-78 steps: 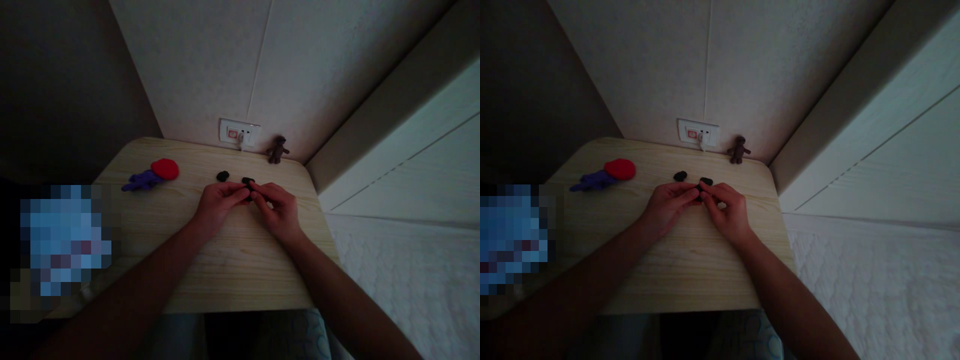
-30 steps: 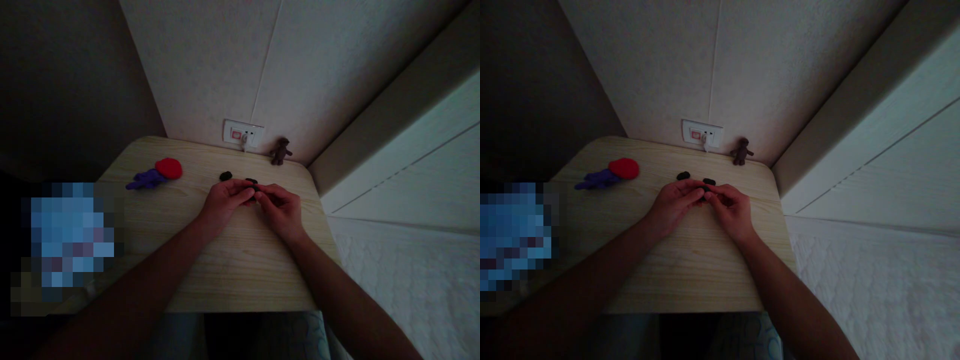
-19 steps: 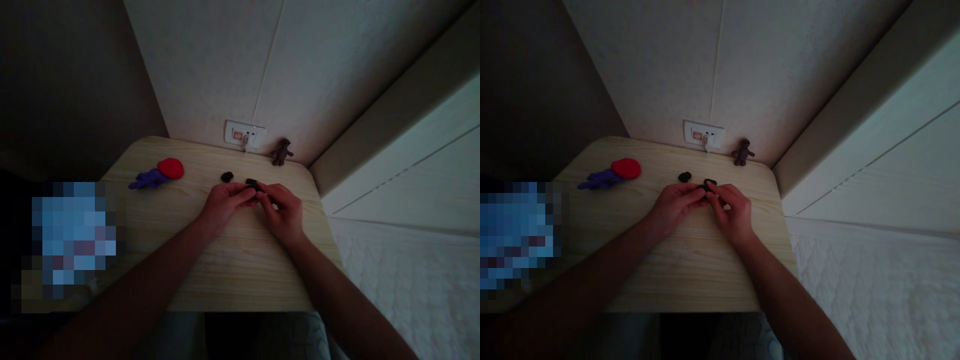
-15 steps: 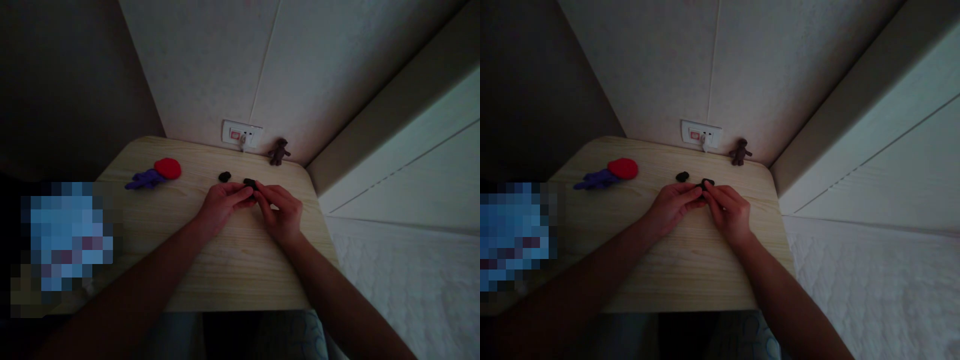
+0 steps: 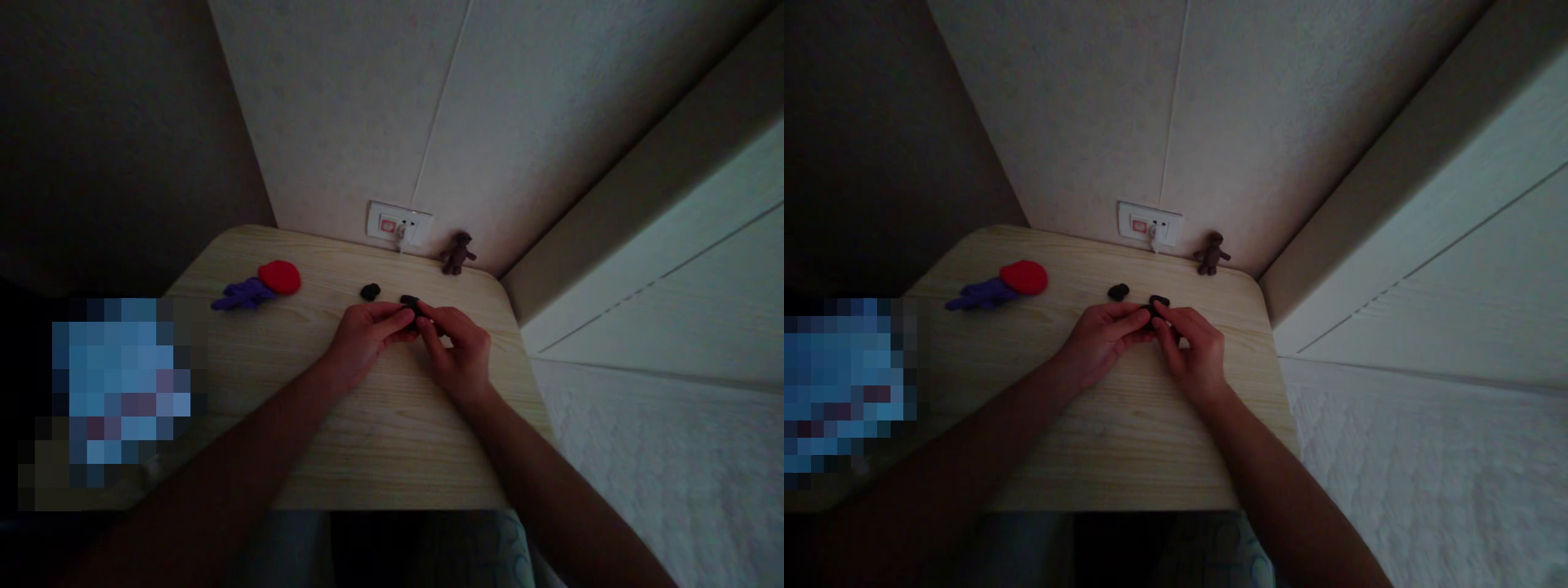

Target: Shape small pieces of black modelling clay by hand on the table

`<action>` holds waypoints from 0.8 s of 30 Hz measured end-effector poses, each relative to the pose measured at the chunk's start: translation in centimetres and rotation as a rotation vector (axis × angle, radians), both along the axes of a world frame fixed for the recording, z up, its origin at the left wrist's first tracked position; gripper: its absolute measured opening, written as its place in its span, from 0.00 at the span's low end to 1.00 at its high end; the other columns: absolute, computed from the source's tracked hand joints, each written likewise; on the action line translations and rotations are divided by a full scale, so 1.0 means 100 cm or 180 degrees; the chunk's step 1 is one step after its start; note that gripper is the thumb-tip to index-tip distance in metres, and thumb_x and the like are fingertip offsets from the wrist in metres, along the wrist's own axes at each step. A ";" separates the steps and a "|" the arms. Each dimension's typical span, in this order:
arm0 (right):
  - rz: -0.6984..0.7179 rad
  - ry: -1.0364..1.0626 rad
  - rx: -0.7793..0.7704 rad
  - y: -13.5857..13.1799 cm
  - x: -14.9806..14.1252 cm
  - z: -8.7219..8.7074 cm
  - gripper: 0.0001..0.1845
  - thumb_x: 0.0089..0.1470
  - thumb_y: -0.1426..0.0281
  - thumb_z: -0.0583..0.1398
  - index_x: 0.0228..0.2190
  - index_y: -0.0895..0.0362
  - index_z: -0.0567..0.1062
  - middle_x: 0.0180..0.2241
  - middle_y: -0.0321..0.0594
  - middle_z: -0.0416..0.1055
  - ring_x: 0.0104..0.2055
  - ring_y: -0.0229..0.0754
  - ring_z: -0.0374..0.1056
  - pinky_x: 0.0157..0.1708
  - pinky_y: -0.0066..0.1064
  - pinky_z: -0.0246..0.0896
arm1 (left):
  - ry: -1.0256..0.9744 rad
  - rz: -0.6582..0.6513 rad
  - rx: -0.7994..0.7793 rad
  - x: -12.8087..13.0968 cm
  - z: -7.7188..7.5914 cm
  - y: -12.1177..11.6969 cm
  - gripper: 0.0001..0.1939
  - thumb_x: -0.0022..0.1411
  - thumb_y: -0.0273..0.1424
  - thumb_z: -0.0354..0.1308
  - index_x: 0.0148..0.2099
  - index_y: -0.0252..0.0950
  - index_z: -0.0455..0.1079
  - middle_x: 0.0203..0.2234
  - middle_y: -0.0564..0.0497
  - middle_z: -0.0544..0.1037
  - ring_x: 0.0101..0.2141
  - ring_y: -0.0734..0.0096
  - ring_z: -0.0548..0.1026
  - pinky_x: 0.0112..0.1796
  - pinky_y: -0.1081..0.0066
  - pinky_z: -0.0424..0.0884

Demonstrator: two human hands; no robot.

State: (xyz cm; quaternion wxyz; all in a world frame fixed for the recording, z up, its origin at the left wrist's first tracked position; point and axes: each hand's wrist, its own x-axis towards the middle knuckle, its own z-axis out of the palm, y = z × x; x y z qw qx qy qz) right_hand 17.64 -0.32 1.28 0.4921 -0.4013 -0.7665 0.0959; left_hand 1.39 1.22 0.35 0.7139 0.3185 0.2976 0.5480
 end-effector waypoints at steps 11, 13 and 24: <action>0.0232 0.0080 -0.0144 0.003 0.000 0.000 0.15 0.63 0.72 0.63 0.51 0.56 0.81 0.40 0.46 0.80 0.39 0.41 0.76 0.37 0.33 0.73 | 0.0042 0.0023 0.0024 -0.001 0.001 0.000 0.13 0.49 0.33 0.75 0.38 0.32 0.84 0.31 0.44 0.84 0.32 0.70 0.79 0.40 0.66 0.77; 0.0163 0.0067 -0.0031 0.002 -0.001 -0.002 0.17 0.63 0.72 0.63 0.53 0.55 0.80 0.41 0.46 0.80 0.38 0.40 0.75 0.36 0.33 0.73 | 0.0008 0.0016 0.0023 -0.001 0.002 0.000 0.13 0.49 0.33 0.75 0.37 0.32 0.84 0.31 0.45 0.84 0.31 0.70 0.79 0.39 0.67 0.76; 0.0191 -0.0117 -0.0050 0.002 -0.001 0.005 0.14 0.63 0.71 0.62 0.49 0.55 0.80 0.34 0.41 0.77 0.30 0.37 0.70 0.33 0.33 0.71 | 0.0118 -0.0032 0.0172 -0.001 -0.004 0.001 0.12 0.52 0.34 0.73 0.38 0.33 0.84 0.33 0.44 0.84 0.33 0.68 0.79 0.40 0.66 0.76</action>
